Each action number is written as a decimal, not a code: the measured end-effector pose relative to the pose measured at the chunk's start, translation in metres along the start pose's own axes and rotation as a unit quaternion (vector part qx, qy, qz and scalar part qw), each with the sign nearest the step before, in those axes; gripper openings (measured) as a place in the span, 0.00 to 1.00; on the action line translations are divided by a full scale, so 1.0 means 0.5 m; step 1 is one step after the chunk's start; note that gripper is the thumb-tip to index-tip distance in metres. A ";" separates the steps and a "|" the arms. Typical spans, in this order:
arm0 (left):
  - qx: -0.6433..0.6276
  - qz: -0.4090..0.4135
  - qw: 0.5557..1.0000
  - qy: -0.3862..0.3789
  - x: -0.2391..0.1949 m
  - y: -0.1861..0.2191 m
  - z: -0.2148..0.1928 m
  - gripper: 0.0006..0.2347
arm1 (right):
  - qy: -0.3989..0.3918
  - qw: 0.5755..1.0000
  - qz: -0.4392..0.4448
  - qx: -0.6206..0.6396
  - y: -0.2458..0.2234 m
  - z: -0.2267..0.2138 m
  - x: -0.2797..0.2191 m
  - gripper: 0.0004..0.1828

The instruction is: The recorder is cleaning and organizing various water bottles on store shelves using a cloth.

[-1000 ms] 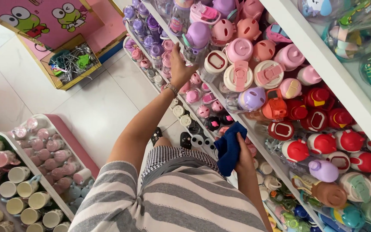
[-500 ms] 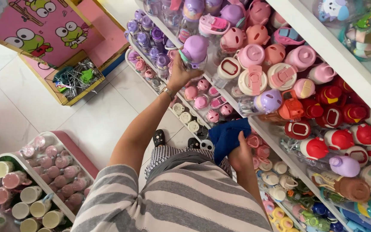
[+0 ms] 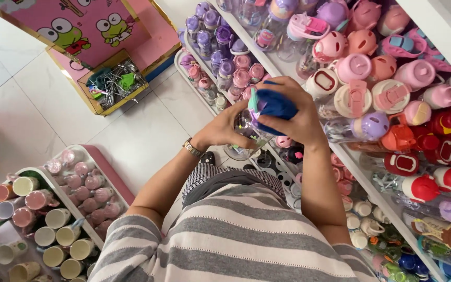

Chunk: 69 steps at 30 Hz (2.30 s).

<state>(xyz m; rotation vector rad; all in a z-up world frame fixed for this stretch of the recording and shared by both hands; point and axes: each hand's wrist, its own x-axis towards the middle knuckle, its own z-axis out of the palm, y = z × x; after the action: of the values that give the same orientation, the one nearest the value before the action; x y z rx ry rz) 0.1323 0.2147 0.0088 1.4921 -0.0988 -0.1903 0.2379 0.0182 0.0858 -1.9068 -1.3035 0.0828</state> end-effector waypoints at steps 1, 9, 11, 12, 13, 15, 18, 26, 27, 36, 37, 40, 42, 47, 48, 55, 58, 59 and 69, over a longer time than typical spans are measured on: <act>-0.001 0.000 1.000 0.005 -0.007 0.008 -0.001 0.40 | -0.004 1.000 -0.003 0.002 0.001 0.023 -0.006 0.35; 0.056 0.065 0.990 0.115 0.001 -0.003 0.014 0.47 | 0.331 0.928 0.108 0.135 0.079 0.250 -0.143 0.24; 0.017 0.079 0.988 0.135 0.010 -0.016 0.010 0.46 | 0.320 0.923 0.139 0.162 0.124 0.296 -0.200 0.18; -0.021 0.092 0.983 0.155 0.013 -0.021 0.009 0.45 | 0.309 0.917 0.169 0.189 0.146 0.319 -0.228 0.13; -0.020 0.092 0.984 0.152 0.011 0.003 0.004 0.45 | 0.312 0.916 0.169 0.188 0.100 0.305 -0.205 0.13; -0.158 0.064 0.971 0.171 0.010 0.052 -0.001 0.41 | 0.238 0.965 0.081 0.070 0.011 0.272 -0.160 0.30; -0.179 0.061 0.970 0.151 0.003 0.062 -0.018 0.38 | 0.218 0.974 0.047 0.040 0.033 0.289 -0.182 0.32; -0.240 -0.006 0.970 0.025 -0.010 0.003 0.015 0.37 | 0.221 0.739 0.234 0.592 0.133 0.197 -0.139 0.34; -0.247 0.007 0.968 0.034 -0.011 -0.006 0.018 0.36 | 0.208 0.765 0.229 0.565 0.148 0.204 -0.149 0.35; -0.233 0.017 0.928 0.289 -0.021 0.015 -0.008 0.34 | 0.269 0.725 0.319 0.548 0.052 0.353 -0.119 0.34; -0.232 0.017 0.930 0.285 -0.023 0.003 -0.002 0.34 | 0.273 0.724 0.319 0.547 0.052 0.355 -0.112 0.34; -0.116 0.147 0.929 0.320 -0.031 -0.029 0.015 0.36 | 0.268 0.555 0.298 0.729 0.034 0.355 -0.090 0.36; -0.080 0.188 0.929 0.310 -0.033 -0.044 0.022 0.41 | 0.251 0.526 0.254 0.772 0.005 0.345 -0.065 0.37; 0.166 0.207 0.909 0.322 -0.042 -0.051 -0.011 0.44 | 0.283 0.516 0.320 0.743 0.028 0.397 -0.094 0.34; 0.208 0.210 0.908 0.298 -0.042 -0.056 -0.022 0.44 | 0.291 0.495 0.344 0.743 0.036 0.409 -0.103 0.32; 0.149 0.192 0.947 0.211 0.036 -0.114 -0.040 0.44 | 0.382 0.478 0.404 0.680 0.070 0.426 -0.254 0.25; 0.057 0.134 0.966 0.212 0.107 -0.155 -0.035 0.42 | 0.418 0.464 0.458 0.633 0.046 0.390 -0.284 0.23; 0.047 0.146 0.966 0.209 0.136 -0.170 -0.036 0.43 | 0.418 0.472 0.449 0.633 0.049 0.386 -0.299 0.22; 0.193 0.163 0.940 0.228 0.407 -0.241 -0.021 0.47 | 0.471 0.478 0.436 0.600 0.061 0.317 -0.355 0.18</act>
<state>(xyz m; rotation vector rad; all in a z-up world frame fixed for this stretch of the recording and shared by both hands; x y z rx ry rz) 0.3261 0.1787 -0.1225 1.8467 -0.0061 0.4686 0.1046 -0.0383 -0.1056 -0.7499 0.6102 0.3037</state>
